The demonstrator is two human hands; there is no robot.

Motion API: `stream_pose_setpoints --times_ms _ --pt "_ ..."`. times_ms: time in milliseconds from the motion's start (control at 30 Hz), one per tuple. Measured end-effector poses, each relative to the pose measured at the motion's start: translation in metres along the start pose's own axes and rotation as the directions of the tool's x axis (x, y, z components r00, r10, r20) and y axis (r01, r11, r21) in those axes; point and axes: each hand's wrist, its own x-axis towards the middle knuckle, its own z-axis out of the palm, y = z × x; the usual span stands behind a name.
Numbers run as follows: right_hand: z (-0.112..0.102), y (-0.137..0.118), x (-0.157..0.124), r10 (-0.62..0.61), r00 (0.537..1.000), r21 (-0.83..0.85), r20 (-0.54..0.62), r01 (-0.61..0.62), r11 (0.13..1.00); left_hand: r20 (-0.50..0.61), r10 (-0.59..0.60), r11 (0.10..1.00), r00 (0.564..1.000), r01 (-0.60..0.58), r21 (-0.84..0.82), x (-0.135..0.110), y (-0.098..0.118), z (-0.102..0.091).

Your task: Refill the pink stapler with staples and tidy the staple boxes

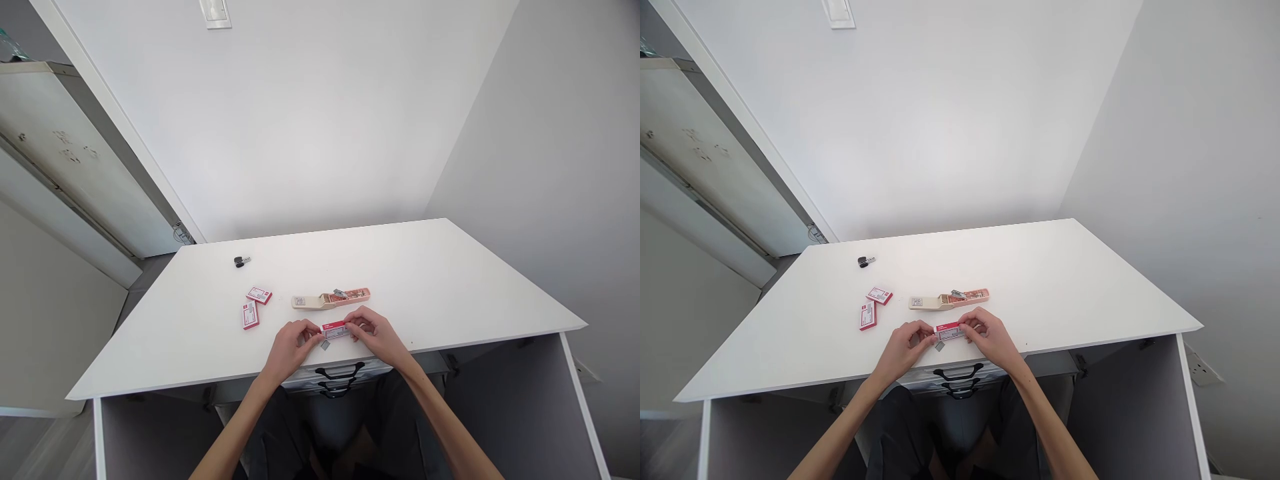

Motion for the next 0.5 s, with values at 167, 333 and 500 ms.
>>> stream_pose_setpoints --times_ms 167,333,500 --pt "-0.001 -0.005 -0.001 0.005 0.998 -0.01 0.07 -0.004 1.0 0.007 0.017 1.0 1.0 -0.017 0.006 0.001 0.0 0.0" --pt "-0.002 -0.005 -0.001 0.07 0.996 0.055 0.048 -0.073 0.996 -0.028 0.006 0.999 1.0 -0.007 -0.048 0.001 0.006 -0.002" --pt "-0.004 0.003 0.001 0.099 0.994 0.115 -0.048 -0.093 0.989 -0.179 -0.101 0.982 0.979 0.069 -0.177 -0.008 -0.002 -0.013"
